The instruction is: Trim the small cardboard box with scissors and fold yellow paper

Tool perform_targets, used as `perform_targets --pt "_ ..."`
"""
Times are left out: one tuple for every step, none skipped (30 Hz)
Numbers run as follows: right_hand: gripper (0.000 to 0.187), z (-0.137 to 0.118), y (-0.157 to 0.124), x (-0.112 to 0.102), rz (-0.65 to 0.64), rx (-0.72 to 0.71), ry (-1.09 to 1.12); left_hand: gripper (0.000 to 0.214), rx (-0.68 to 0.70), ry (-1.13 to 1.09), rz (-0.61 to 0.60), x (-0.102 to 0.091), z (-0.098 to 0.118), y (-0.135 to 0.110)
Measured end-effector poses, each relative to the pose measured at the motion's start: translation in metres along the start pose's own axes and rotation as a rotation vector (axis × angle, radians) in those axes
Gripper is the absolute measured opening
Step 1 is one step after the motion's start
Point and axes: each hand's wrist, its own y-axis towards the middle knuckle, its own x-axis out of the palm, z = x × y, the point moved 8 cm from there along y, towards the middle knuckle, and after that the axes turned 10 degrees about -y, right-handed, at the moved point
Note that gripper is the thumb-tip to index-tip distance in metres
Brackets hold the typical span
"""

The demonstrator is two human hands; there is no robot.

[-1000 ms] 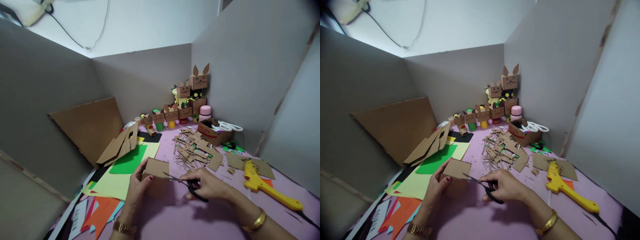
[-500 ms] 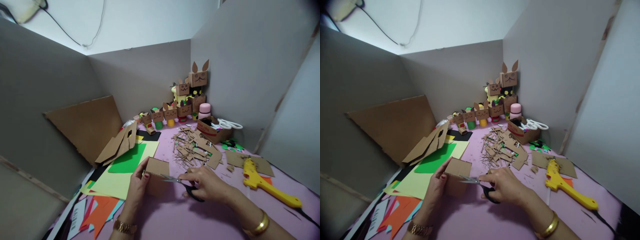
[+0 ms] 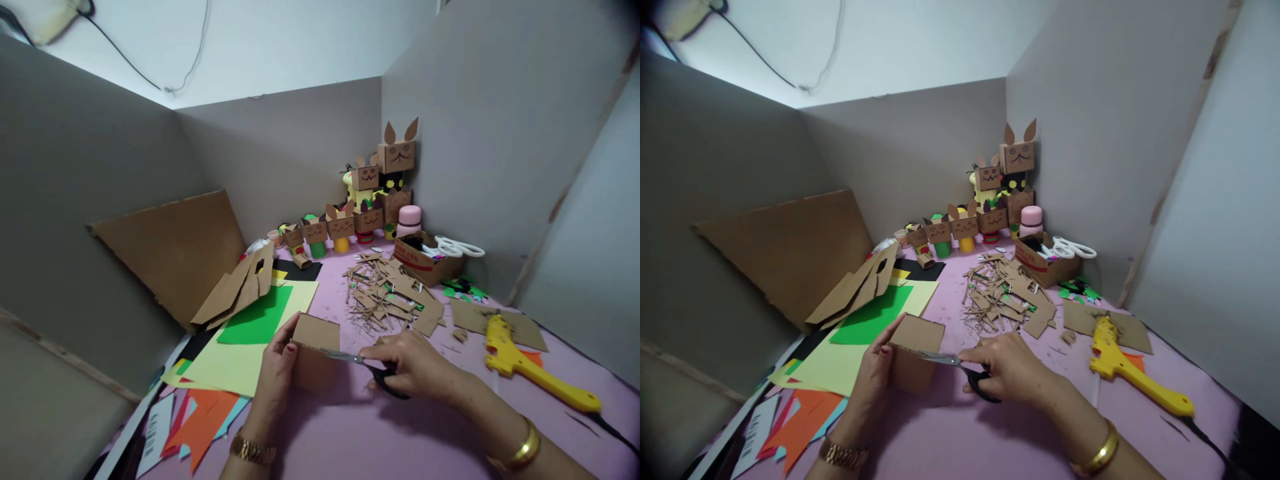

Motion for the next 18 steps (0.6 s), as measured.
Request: perform_targets --pt "0.027 0.0000 -0.0003 -0.0004 0.004 0.001 -0.009 0.085 0.011 0.011 -0.005 0.0005 0.0011 0.0000" --pt "0.028 -0.0002 -0.0007 -0.0006 0.007 0.000 -0.017 0.085 0.018 0.023 -0.013 0.0012 0.0018 -0.0001" --pt "0.028 -0.0004 -0.0011 -0.0007 0.013 -0.003 -0.027 0.085 0.024 0.034 -0.018 0.0018 0.0022 -0.0002" --pt "0.029 -0.0005 -0.0014 -0.0007 0.019 -0.006 -0.034 0.085 0.027 0.043 -0.021 0.0022 0.0023 -0.0003" --pt "0.030 -0.0005 -0.0015 -0.0006 0.025 -0.008 -0.038 0.085 0.027 0.049 -0.021 0.0024 0.0021 -0.0004" --pt "0.030 -0.0004 -0.0016 0.0000 0.027 -0.010 -0.039 0.086 0.025 0.052 -0.018 0.0023 0.0017 -0.0006" --pt "0.031 -0.0001 -0.0016 0.0006 0.027 -0.009 -0.039 0.086 0.024 0.055 -0.014 0.0022 0.0014 -0.0008" --pt "0.031 0.0004 -0.0015 0.0011 0.027 -0.006 -0.040 0.086 0.024 0.054 -0.011 0.0023 0.0014 -0.0011" --pt "0.031 0.0007 -0.0013 0.0017 0.025 -0.003 -0.041 0.086 0.026 0.053 -0.010 0.0027 0.0017 -0.0014" --pt "0.031 0.0009 -0.0013 0.0022 0.020 -0.001 -0.040 0.086 0.027 0.053 -0.011 0.0033 0.0023 -0.0018" --pt "0.031 0.0008 -0.0012 0.0024 0.016 -0.001 -0.036 0.086 0.027 0.056 -0.013 0.0040 0.0029 -0.0022" --pt "0.030 0.0007 -0.0012 0.0021 0.016 0.000 -0.031 0.085 0.027 0.059 -0.012 0.0046 0.0037 -0.0027" --pt "0.030 0.0004 -0.0012 0.0016 0.015 0.000 -0.024 0.085 0.026 0.062 -0.012 0.0052 0.0045 -0.0031" --pt "0.030 0.0001 -0.0013 0.0009 0.015 0.000 -0.016 0.085 0.026 0.063 -0.009 0.0055 0.0052 -0.0036" --pt "0.030 -0.0004 -0.0013 0.0001 0.016 -0.002 -0.009 0.085 0.025 0.062 -0.008 0.0059 0.0057 -0.0040" --pt "0.030 -0.0008 -0.0012 -0.0007 0.016 -0.001 -0.003 0.086 0.024 0.060 -0.008 0.0062 0.0060 -0.0042" --pt "0.029 -0.0012 -0.0010 -0.0013 0.014 -0.001 0.002 0.086 0.024 0.057 -0.010 0.0065 0.0061 -0.0043" --pt "0.029 -0.0015 -0.0008 -0.0015 0.010 -0.002 0.007 0.086 0.025 0.057 -0.013 0.0068 0.0061 -0.0043"
